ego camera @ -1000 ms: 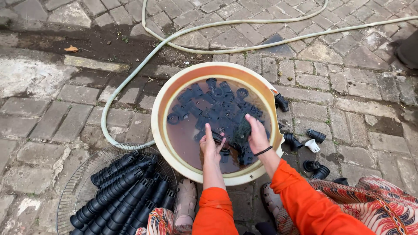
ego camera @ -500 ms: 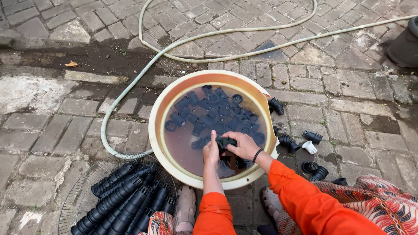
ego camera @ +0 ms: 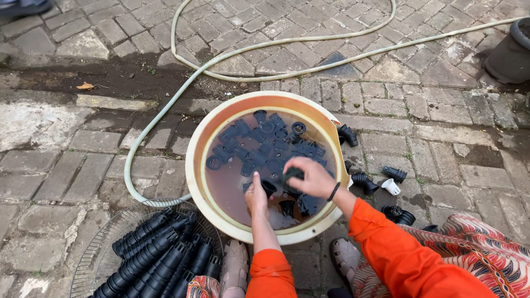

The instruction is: The person sits on a paved outdoor area and repeatedly picks small black plastic components from a bucket of water, rinses them, and assembles them into longer segmented tubes. The assembled tubes are placed into a wire basket beside the bucket.

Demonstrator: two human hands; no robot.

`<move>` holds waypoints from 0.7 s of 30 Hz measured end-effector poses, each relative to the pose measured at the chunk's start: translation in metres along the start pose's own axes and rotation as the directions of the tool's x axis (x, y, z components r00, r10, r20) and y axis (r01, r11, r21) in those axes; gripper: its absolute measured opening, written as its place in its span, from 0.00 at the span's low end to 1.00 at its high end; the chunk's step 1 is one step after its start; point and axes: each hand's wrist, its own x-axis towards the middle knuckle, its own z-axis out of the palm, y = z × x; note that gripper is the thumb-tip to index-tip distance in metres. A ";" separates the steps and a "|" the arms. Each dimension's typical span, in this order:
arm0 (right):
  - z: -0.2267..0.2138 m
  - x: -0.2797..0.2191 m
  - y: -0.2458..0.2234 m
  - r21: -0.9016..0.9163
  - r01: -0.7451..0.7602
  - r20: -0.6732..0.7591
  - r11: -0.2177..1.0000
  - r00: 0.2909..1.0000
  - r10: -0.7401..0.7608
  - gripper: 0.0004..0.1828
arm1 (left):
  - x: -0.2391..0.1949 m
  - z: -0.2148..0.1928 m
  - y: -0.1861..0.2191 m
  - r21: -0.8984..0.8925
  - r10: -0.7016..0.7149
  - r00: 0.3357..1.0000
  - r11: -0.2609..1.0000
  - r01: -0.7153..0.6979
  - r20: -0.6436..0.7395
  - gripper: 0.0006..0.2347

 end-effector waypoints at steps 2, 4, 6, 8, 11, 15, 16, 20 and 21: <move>-0.019 0.008 -0.010 0.083 -0.193 -0.016 0.978 0.981 0.195 0.17 | 0.002 -0.002 -0.002 -0.015 0.040 0.999 0.999 -0.040 0.016 0.23; -0.030 0.013 -0.014 0.169 -0.376 -0.021 0.911 0.923 0.385 0.21 | 0.007 -0.001 -0.009 -0.026 0.085 0.996 0.996 -0.084 0.036 0.21; -0.034 0.016 -0.013 -0.166 -0.318 0.070 0.934 0.940 0.333 0.35 | 0.016 0.003 -0.020 -0.056 0.094 0.990 0.995 -0.088 0.101 0.20; -0.028 0.013 0.001 -0.219 -0.295 0.147 0.930 0.932 0.331 0.35 | 0.010 0.004 -0.013 -0.024 0.042 0.996 0.999 -0.041 0.081 0.20; -0.020 0.008 0.019 -0.210 -0.245 0.218 0.946 0.932 0.290 0.34 | 0.015 0.003 -0.013 0.060 -0.012 1.000 0.998 0.011 0.006 0.22; 0.000 0.002 0.023 -0.136 -0.326 0.158 0.936 0.925 0.345 0.29 | 0.029 0.003 -0.029 0.133 0.048 0.995 0.990 -0.036 -0.084 0.27; 0.020 -0.003 0.027 -0.136 -0.328 0.154 0.935 0.925 0.347 0.29 | 0.028 0.004 -0.029 0.135 0.050 0.996 0.990 -0.039 -0.080 0.27; 0.119 -0.025 0.079 -0.387 -0.159 0.320 0.908 0.901 0.294 0.24 | 0.033 0.003 -0.038 0.042 0.093 0.991 0.995 -0.089 -0.097 0.21; 0.150 -0.032 0.100 -0.452 -0.095 0.366 0.887 0.887 0.282 0.22 | 0.036 0.002 -0.042 0.055 0.090 0.989 0.995 -0.084 -0.114 0.18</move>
